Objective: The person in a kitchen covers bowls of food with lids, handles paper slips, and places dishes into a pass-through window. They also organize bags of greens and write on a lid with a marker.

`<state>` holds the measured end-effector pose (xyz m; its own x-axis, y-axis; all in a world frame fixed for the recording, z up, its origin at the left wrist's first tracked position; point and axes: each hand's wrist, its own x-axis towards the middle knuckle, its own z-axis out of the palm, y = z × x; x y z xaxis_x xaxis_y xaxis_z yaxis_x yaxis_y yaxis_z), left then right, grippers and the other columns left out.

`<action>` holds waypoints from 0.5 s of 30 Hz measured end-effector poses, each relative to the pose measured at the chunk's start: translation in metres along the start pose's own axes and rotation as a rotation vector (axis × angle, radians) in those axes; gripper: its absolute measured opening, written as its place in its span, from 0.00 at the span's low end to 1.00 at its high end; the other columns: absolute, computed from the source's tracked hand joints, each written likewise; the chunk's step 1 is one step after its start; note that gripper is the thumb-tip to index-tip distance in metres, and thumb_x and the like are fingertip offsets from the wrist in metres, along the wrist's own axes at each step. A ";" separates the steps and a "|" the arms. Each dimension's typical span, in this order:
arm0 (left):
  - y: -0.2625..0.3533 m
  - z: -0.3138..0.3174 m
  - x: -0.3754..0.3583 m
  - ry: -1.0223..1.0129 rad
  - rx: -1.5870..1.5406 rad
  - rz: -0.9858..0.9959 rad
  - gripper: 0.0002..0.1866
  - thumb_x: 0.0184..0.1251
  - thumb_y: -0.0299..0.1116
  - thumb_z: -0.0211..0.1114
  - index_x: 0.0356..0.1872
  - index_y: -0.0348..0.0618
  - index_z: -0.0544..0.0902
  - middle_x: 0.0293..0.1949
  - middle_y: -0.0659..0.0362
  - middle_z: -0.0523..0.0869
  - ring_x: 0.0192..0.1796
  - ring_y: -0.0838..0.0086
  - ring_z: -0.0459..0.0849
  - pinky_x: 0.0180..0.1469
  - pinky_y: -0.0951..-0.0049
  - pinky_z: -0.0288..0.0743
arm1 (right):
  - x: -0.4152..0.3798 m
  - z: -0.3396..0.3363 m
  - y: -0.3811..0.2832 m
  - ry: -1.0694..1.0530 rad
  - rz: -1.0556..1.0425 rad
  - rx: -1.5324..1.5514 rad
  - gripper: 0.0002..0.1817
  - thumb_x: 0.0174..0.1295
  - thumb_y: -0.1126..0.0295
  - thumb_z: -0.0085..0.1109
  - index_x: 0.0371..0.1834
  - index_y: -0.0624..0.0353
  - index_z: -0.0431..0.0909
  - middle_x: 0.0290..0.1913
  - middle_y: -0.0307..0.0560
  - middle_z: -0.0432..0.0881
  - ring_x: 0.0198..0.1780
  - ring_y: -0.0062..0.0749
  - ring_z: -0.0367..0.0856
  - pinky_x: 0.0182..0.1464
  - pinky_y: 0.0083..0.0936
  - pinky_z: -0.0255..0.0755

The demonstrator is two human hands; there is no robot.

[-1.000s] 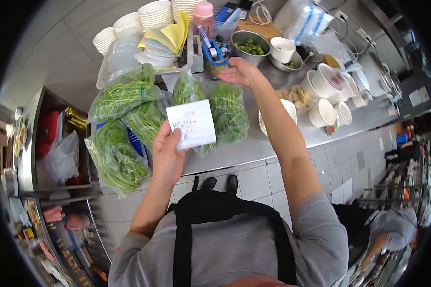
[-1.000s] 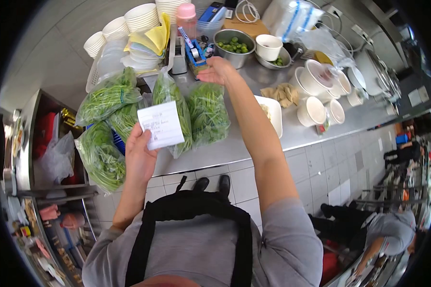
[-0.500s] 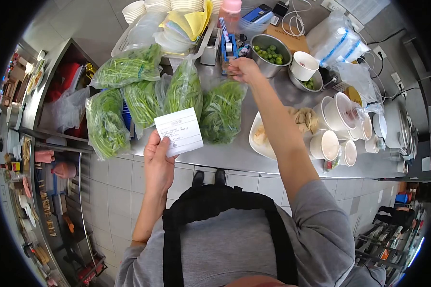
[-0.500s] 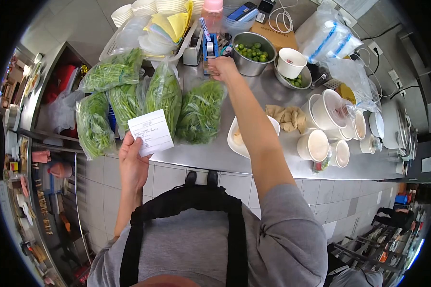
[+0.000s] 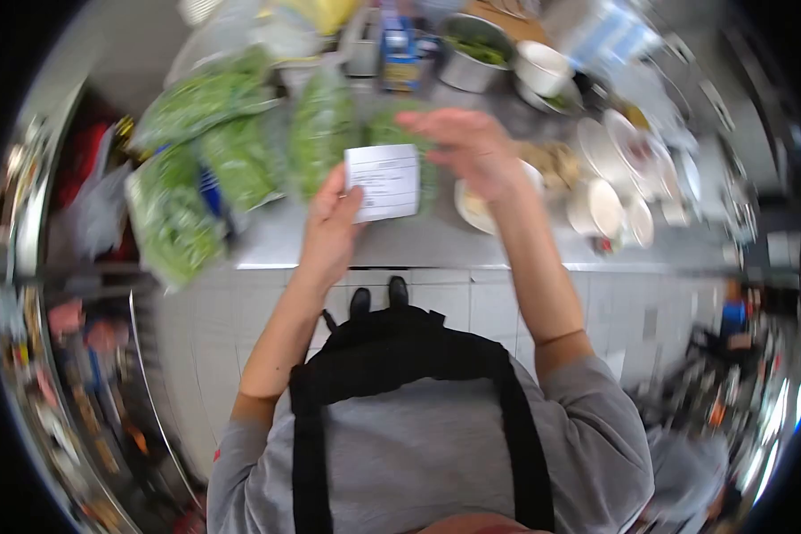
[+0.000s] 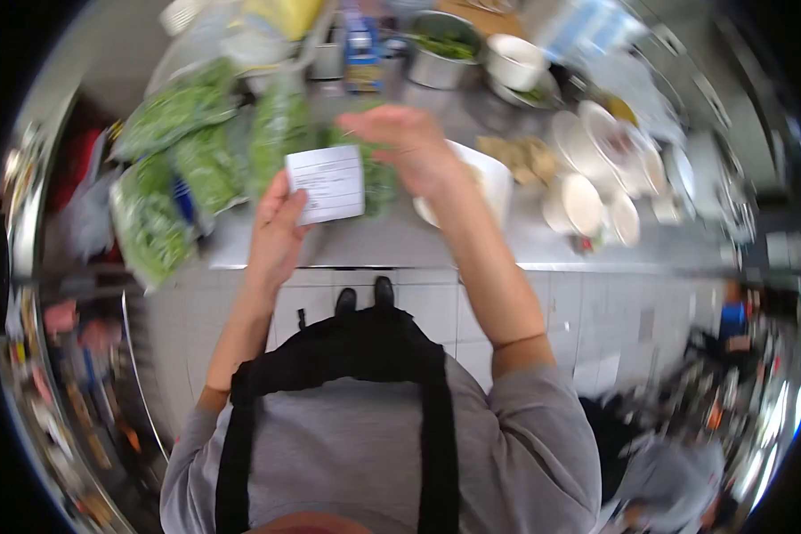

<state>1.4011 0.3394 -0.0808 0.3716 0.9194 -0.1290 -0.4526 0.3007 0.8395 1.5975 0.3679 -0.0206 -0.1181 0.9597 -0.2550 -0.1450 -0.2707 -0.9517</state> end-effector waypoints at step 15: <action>-0.100 0.140 -0.012 -0.706 0.165 -0.402 0.27 0.67 0.30 0.50 0.65 0.42 0.54 0.50 0.54 0.78 0.49 0.70 0.79 0.49 0.73 0.73 | -0.181 -0.139 0.073 0.843 -0.314 -0.239 0.08 0.58 0.77 0.54 0.39 0.66 0.80 0.33 0.41 0.81 0.31 0.17 0.75 0.32 0.15 0.68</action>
<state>1.5555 0.2623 -0.0891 0.9260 0.3577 -0.1206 -0.0721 0.4811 0.8737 1.7443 0.1853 -0.0676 0.6589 0.7491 0.0691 0.1676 -0.0566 -0.9842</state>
